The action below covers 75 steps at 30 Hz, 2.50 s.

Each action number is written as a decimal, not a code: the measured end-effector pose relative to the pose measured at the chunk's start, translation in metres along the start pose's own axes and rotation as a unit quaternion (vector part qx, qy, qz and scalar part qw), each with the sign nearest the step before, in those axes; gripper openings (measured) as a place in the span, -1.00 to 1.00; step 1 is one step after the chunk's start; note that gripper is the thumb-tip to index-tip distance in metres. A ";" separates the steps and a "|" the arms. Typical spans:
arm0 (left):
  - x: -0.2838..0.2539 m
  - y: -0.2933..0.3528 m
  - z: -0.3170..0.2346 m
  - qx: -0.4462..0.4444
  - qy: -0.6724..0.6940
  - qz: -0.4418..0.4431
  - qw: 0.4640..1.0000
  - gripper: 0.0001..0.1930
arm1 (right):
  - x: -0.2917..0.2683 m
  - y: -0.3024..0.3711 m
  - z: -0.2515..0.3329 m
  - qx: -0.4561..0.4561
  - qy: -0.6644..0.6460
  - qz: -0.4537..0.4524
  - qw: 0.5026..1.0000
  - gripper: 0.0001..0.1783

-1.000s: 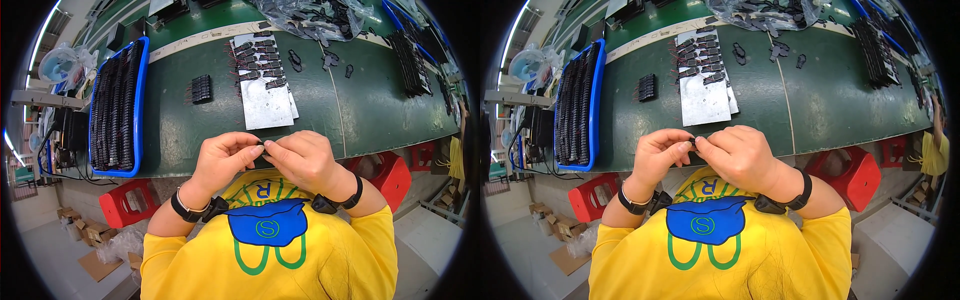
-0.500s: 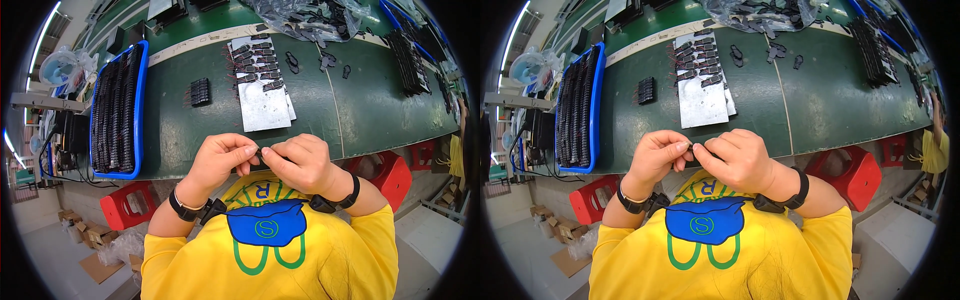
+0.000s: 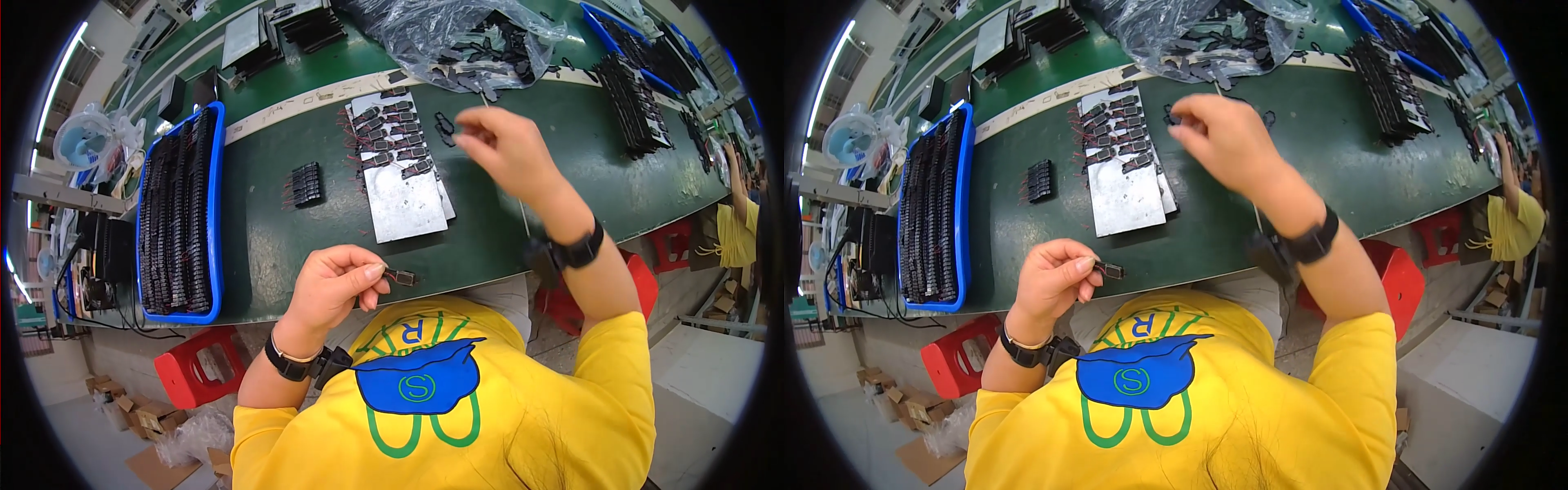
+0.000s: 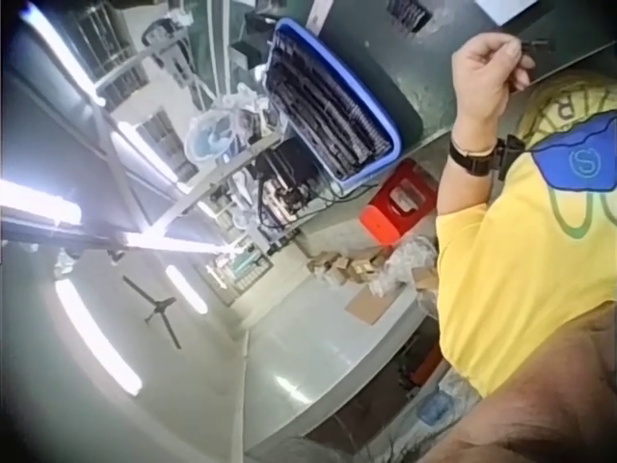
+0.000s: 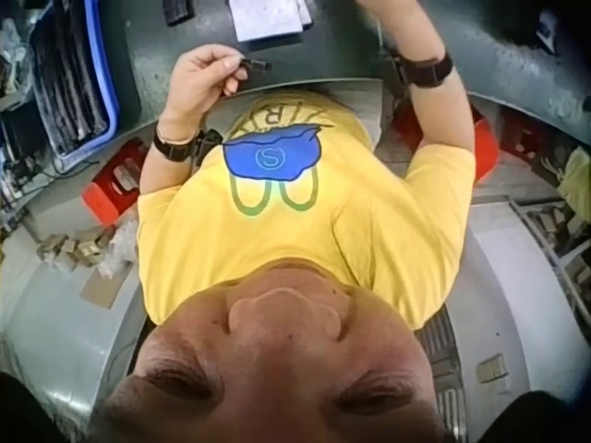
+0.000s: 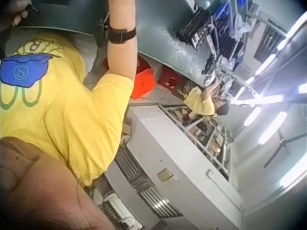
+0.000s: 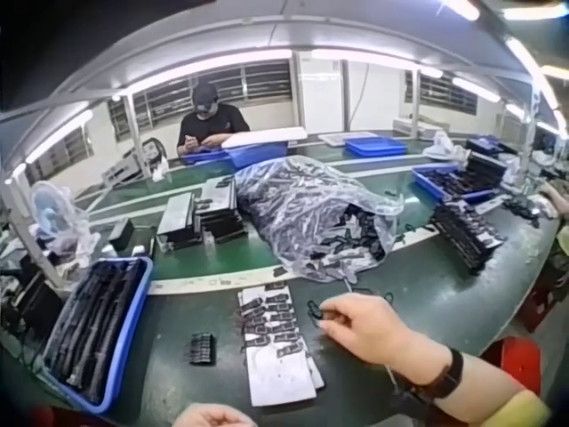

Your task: The person picks up a speaker and a plastic cover by hand, fits the speaker into the cover, and places the assembled unit onto a metal plate, repeating the process for several units.

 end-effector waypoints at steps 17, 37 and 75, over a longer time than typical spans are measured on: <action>-0.012 0.013 0.002 -0.008 0.012 -0.001 1.000 -0.92 | -0.012 0.013 -0.019 0.002 0.152 0.212 0.965 -0.78; -0.004 -0.003 0.000 -0.026 -0.003 -0.062 0.998 -0.88 | -0.003 0.044 -0.019 0.110 0.153 0.082 0.979 -0.75; 0.015 -0.006 0.014 -0.010 0.016 -0.028 0.999 -0.82 | 0.060 0.087 0.103 -0.154 0.170 0.049 0.972 -0.68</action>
Point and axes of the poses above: each hand's wrist, its own y-axis away from the middle knuckle, its own x-axis out of the palm, z = x × y, the point moved 4 cm from there along -y, towards the middle knuckle, and after that the axes turned 14 degrees about z, right-handed, at the moved point
